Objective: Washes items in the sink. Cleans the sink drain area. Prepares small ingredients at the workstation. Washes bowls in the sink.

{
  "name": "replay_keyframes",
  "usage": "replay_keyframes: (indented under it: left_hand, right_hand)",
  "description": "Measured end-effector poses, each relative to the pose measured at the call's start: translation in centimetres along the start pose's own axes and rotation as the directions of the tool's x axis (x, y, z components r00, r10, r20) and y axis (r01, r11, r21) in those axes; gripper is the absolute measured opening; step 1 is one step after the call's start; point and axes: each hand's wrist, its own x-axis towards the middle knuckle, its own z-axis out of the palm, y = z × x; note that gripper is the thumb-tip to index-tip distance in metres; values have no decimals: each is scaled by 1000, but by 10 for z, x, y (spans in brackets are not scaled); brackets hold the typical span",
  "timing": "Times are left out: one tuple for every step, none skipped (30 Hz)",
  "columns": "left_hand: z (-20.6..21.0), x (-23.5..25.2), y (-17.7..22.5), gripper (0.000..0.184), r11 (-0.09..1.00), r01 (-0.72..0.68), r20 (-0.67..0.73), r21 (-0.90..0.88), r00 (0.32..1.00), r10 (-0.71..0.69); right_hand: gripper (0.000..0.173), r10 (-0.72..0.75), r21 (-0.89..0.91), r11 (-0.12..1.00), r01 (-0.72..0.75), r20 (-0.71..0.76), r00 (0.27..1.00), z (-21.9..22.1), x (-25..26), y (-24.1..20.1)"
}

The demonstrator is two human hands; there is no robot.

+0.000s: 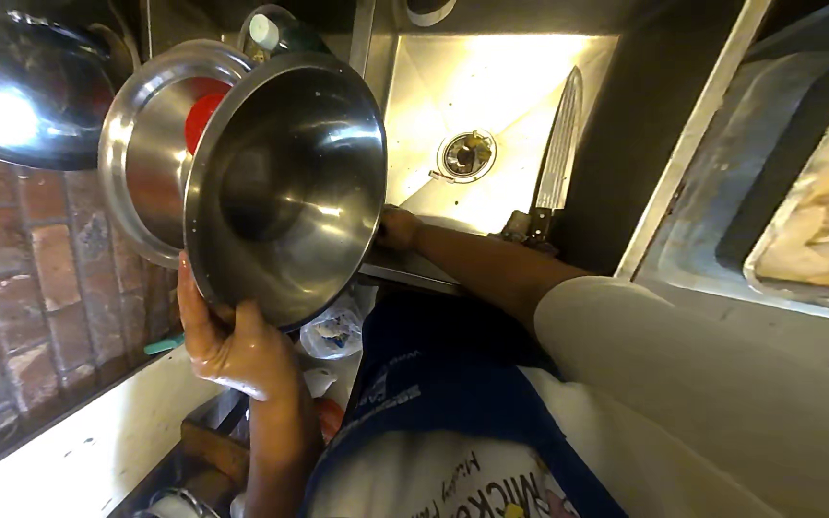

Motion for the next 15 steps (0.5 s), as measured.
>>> replay_keyframes:
  left_hand:
    - [1, 0, 1, 63, 1000, -1, -3, 0, 1000, 1]
    - [2, 1, 2, 62, 1000, -5, -1, 1, 1000, 5]
    - [3, 1, 3, 60, 1000, -12, 5, -7, 1000, 12]
    - [3, 2, 3, 60, 1000, -18, 9, -11, 1000, 18]
    - [4, 2, 3, 60, 1000, -20, 7, -17, 1000, 20]
    - [4, 2, 3, 59, 1000, -18, 11, -19, 1000, 18]
    - [3, 2, 2, 59, 1000, -15, 21, -22, 1000, 16]
    - [4, 1, 2, 59, 1000, -12, 31, -23, 999, 13]
    - [5, 1, 1, 58, 1000, -9, 44, -24, 999, 10]
    - [6, 0, 0, 58, 1000, -7, 51, -22, 999, 8]
    - [8, 0, -1, 57, 1000, -5, 59, -20, 998, 7]
    - [11, 0, -1, 57, 1000, -6, 67, -21, 998, 7]
    - [13, 0, -1, 56, 1000, -6, 75, -25, 997, 8]
    - [14, 0, -1, 57, 1000, -7, 81, -29, 997, 9]
    - [16, 1, -1, 57, 1000, -9, 82, -28, 997, 12]
  right_hand:
    - [52, -21, -12, 1000, 21, -3, 1000, 1, 1, 4]
    - [53, -49, -18, 999, 48, -11, 999, -2, 1, 9]
    - [55, -63, -18, 998, 63, -11, 998, -12, -3, 13]
    - [58, -59, -21, 998, 58, -53, 997, -26, -9, 16]
    - [60, -30, -24, 999, 27, -128, 991, -40, -15, 23]
    - [60, 18, -31, 999, -26, -221, 975, -52, -20, 35]
    - [59, 86, -44, 993, -105, -316, 945, -64, -25, 49]
    - [56, 154, -33, 982, -184, -414, 897, -76, -30, 61]
    - [54, 228, -12, 963, -269, -493, 839, -87, -36, 71]
    - [53, 296, 1, 936, -353, -548, 783, -95, -41, 79]
    - [54, 353, 18, 908, -418, -569, 742, -99, -45, 85]
    - [57, 393, 34, 890, -455, -565, 725, -101, -47, 90]
    - [60, 416, 45, 882, -470, -544, 728, -99, -47, 93]
    - [60, 420, 50, 884, -465, -521, 743, -97, -47, 95]
    - [56, 401, 44, 896, -442, -507, 762, -94, -46, 97]
